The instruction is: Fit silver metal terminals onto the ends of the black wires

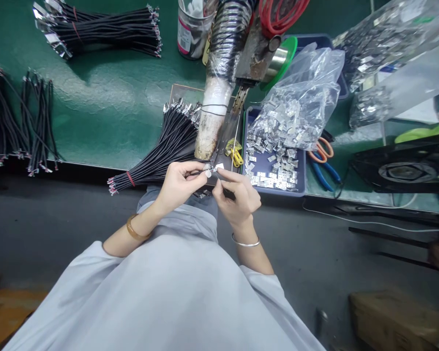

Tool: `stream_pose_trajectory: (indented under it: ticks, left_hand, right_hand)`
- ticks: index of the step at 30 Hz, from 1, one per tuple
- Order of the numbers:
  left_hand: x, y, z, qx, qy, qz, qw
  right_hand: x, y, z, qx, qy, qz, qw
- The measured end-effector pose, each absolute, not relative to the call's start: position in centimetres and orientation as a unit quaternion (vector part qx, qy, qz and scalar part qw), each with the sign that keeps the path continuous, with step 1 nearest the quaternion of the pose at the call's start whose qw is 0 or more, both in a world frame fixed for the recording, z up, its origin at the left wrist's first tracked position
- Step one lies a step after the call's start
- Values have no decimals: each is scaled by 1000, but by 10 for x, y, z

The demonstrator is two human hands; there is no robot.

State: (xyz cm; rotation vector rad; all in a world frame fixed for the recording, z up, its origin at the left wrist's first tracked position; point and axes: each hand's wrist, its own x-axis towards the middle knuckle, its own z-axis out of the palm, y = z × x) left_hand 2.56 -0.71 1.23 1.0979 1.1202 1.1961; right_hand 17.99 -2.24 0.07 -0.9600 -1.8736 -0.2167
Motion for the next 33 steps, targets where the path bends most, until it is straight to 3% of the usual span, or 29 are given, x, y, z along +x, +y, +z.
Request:
stream_pose_trajectory:
  ticks: [19,33]
  left_hand:
    - [26,-11,15,510,461,525,501]
    - [26,-14,20,526,487,485,501]
  right_hand:
    - [174,-27,10,-478,-707,56,518]
    - [177,-27,12,-455,-752,-10,477]
